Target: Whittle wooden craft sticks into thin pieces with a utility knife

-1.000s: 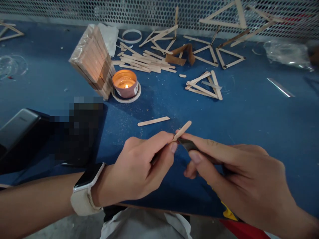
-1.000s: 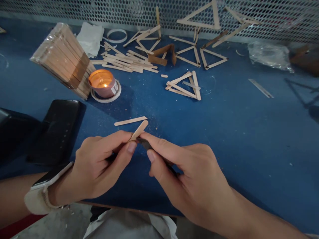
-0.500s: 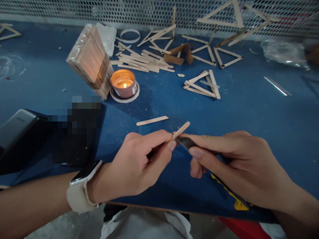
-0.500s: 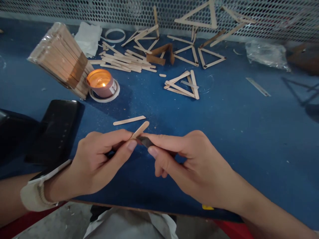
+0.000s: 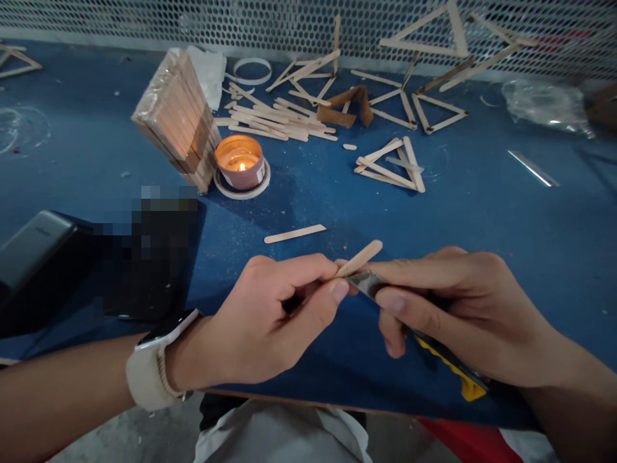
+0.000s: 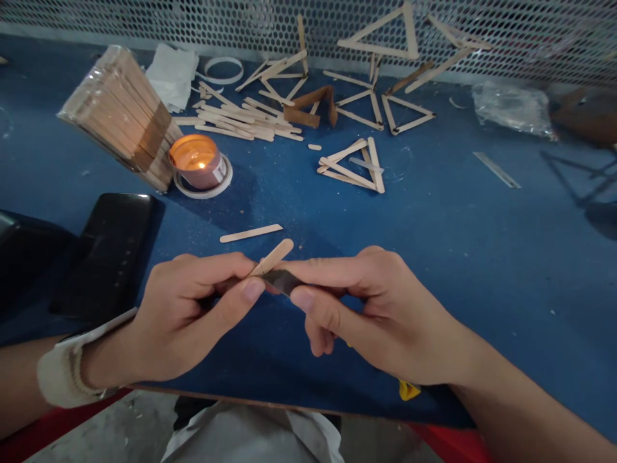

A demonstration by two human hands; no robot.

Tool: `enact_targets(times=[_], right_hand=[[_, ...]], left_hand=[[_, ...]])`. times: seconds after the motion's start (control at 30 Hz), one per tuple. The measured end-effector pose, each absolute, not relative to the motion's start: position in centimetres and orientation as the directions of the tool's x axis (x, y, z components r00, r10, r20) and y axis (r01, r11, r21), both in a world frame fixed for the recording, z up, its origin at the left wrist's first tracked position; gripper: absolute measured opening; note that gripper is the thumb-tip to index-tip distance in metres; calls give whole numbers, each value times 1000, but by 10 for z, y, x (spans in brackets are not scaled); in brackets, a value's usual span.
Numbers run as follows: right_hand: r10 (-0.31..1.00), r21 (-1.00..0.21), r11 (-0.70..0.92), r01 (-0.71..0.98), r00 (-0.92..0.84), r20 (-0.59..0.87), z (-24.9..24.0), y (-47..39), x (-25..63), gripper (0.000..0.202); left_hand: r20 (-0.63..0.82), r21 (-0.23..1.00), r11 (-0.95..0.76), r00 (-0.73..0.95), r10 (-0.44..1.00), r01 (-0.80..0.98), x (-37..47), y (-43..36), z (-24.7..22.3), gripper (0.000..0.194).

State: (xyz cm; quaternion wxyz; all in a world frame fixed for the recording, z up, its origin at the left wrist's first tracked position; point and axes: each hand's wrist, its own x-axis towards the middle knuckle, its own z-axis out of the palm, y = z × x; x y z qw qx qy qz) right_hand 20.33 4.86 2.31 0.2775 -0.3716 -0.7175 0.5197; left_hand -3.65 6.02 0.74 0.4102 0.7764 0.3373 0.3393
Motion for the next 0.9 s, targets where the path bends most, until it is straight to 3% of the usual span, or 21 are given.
enact_targets(times=[0.2, 0.6, 0.9], right_hand=[[832, -898, 326, 296, -541, 123, 27, 42, 200, 52], [882, -846, 298, 442, -466, 67, 27, 35, 194, 47], [882, -772, 382, 508, -450, 140, 23, 31, 193, 45]], left_hand=[[246, 896, -402, 543, 803, 189, -37, 60, 9, 17], [289, 846, -469, 522, 802, 254, -37, 58, 6, 22], [350, 793, -537, 506, 789, 289, -37, 58, 4, 18]])
